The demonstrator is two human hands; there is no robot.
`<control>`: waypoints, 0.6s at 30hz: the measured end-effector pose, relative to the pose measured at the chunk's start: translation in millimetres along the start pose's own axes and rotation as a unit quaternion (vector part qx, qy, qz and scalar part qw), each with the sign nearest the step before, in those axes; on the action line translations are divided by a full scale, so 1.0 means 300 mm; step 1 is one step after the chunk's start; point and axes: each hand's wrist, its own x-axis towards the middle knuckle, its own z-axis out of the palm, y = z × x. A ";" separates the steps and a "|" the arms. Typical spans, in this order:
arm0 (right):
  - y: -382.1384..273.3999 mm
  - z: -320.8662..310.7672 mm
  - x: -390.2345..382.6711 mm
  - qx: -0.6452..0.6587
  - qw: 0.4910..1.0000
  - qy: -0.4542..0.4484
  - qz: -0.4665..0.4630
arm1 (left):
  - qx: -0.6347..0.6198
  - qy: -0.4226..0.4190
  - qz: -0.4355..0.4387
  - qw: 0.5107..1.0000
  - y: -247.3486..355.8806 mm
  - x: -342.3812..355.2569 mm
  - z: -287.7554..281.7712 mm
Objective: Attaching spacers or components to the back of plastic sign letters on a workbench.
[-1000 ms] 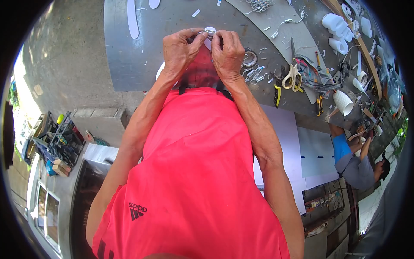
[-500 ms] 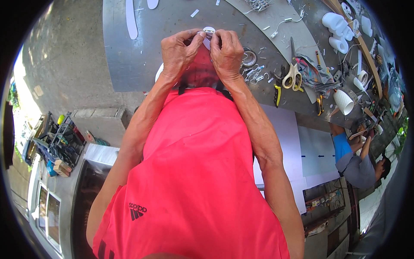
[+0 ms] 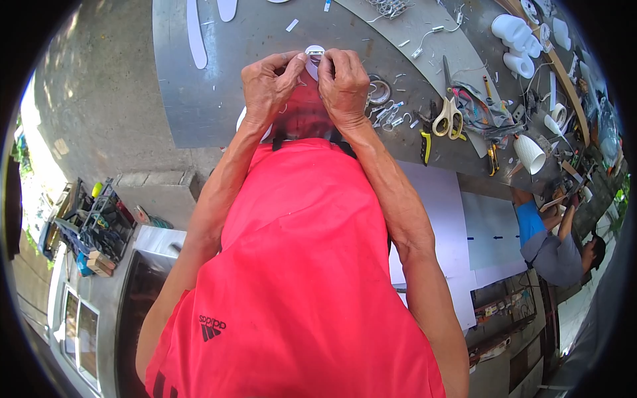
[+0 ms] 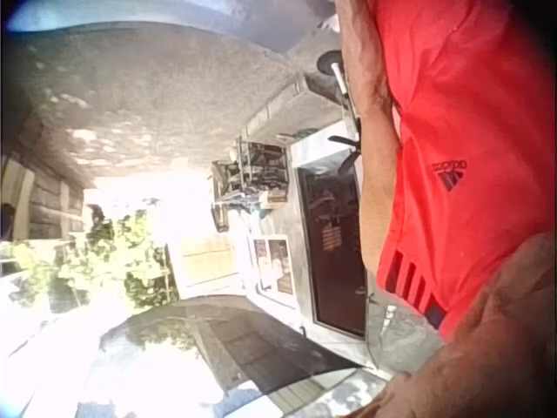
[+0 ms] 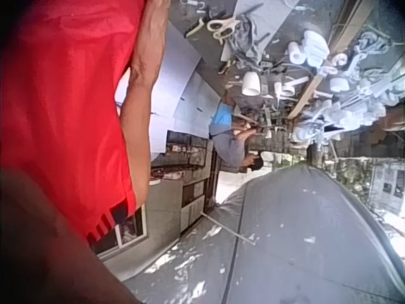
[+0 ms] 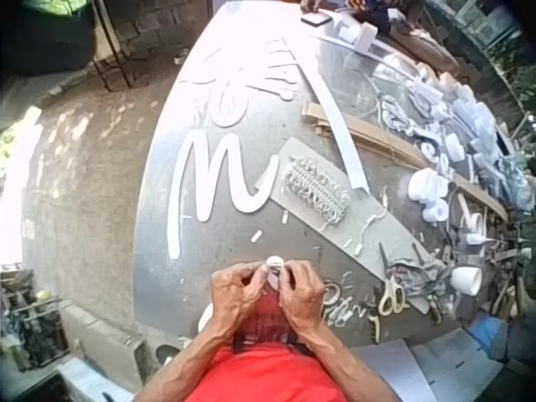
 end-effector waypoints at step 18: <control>-0.002 -0.002 0.003 0.009 1.000 -0.005 0.007 | 0.005 0.014 0.016 1.000 0.017 -0.001 0.001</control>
